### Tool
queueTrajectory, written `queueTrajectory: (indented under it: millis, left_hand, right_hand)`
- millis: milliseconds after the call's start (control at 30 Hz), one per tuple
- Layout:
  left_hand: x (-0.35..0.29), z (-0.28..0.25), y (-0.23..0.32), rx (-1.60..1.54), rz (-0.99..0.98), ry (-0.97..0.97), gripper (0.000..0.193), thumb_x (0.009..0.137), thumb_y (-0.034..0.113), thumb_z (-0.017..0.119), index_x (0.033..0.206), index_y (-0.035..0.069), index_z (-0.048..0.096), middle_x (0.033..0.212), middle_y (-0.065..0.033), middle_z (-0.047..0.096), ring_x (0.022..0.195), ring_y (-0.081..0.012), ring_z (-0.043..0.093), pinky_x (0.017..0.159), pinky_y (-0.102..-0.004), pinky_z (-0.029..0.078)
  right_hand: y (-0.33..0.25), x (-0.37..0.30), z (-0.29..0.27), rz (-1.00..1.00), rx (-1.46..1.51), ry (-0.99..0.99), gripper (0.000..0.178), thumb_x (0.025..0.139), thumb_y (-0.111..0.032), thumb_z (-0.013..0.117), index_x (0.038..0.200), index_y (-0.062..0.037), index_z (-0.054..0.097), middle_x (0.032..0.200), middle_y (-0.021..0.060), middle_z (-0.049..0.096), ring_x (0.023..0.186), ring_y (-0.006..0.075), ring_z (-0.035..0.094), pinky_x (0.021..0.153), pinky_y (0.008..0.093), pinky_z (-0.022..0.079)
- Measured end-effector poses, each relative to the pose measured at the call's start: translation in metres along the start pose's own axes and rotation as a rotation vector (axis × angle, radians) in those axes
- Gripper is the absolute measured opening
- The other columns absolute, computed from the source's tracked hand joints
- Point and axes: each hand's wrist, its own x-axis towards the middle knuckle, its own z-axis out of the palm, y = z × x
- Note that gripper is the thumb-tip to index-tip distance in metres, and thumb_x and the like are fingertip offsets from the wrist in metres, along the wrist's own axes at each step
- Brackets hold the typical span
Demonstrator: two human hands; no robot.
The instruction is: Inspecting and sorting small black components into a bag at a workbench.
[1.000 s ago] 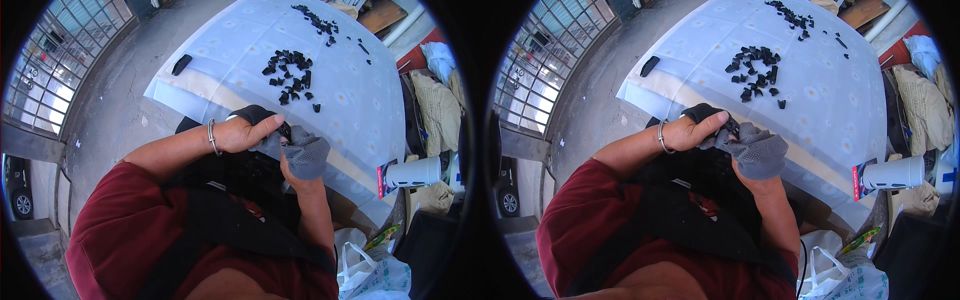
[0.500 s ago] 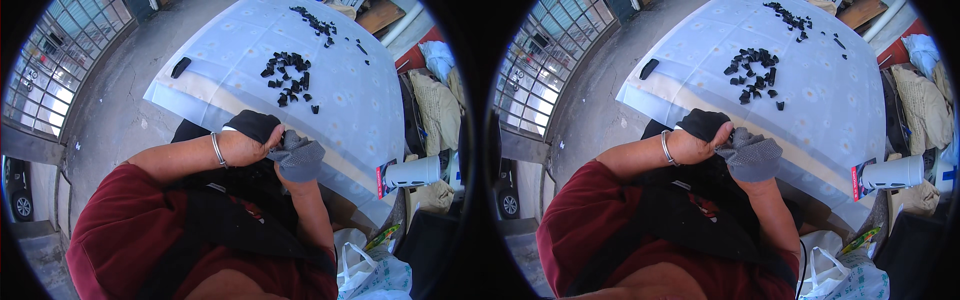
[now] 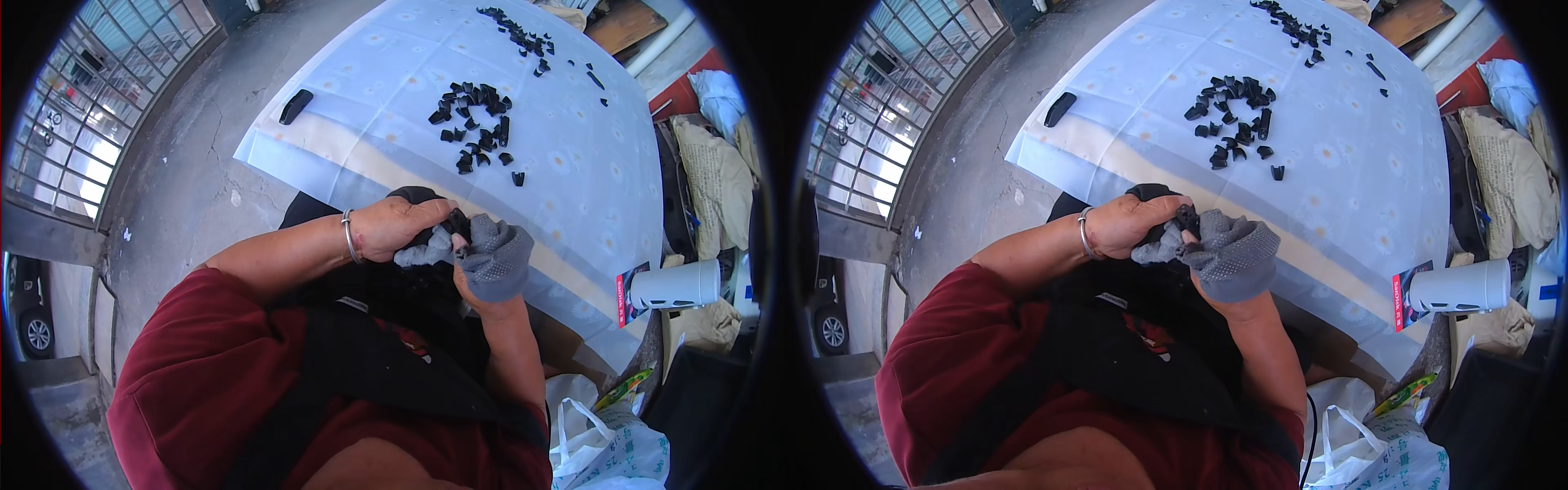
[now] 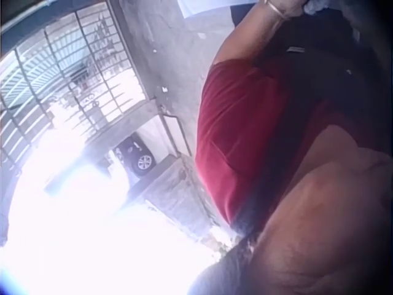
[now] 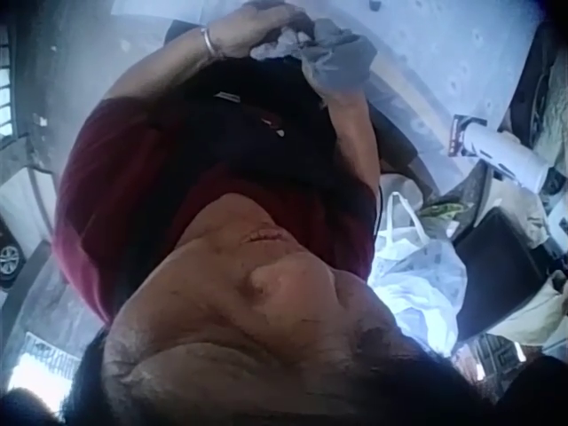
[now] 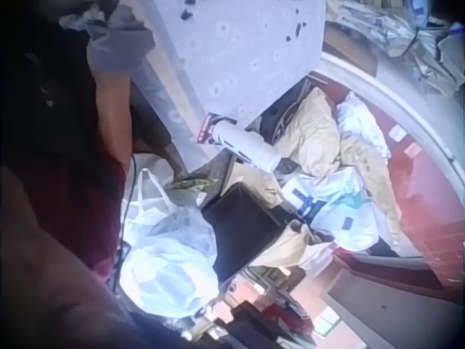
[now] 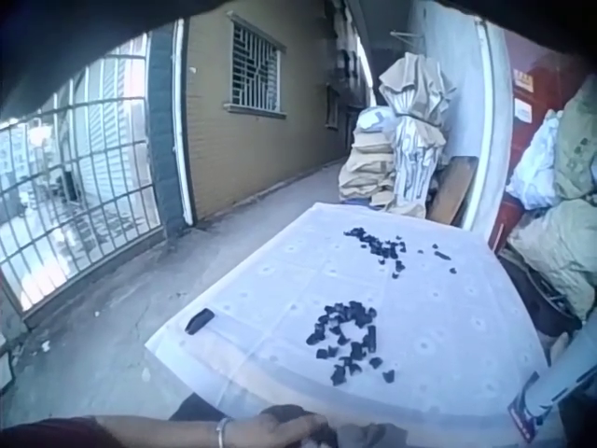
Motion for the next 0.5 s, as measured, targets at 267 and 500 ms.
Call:
queueTrajectory:
  millis: [267,500]
  left_hand:
    - [0.007,-0.014,0.011,0.91,0.56,0.071,0.035,0.092,0.029,0.038,0.086,-0.001,0.055,0.065,-0.0054,0.054,0.057,-0.0102,0.044,0.052,-0.0252,0.039]
    - [0.002,-0.005,0.023,1.076,0.644,0.02,0.035,0.091,0.025,0.038,0.075,-0.002,0.051,0.062,-0.0158,0.049,0.057,-0.0276,0.046,0.055,-0.0347,0.039]
  right_hand:
    - [0.006,-0.002,-0.015,0.07,0.065,-0.139,0.018,0.074,-0.017,0.063,0.084,-0.0028,0.059,0.076,0.0123,0.057,0.067,0.0312,0.052,0.061,0.0375,0.041]
    - [0.007,-0.004,-0.013,0.094,0.108,-0.152,0.018,0.073,-0.018,0.064,0.084,-0.0043,0.061,0.078,0.0118,0.059,0.068,0.0308,0.053,0.063,0.037,0.043]
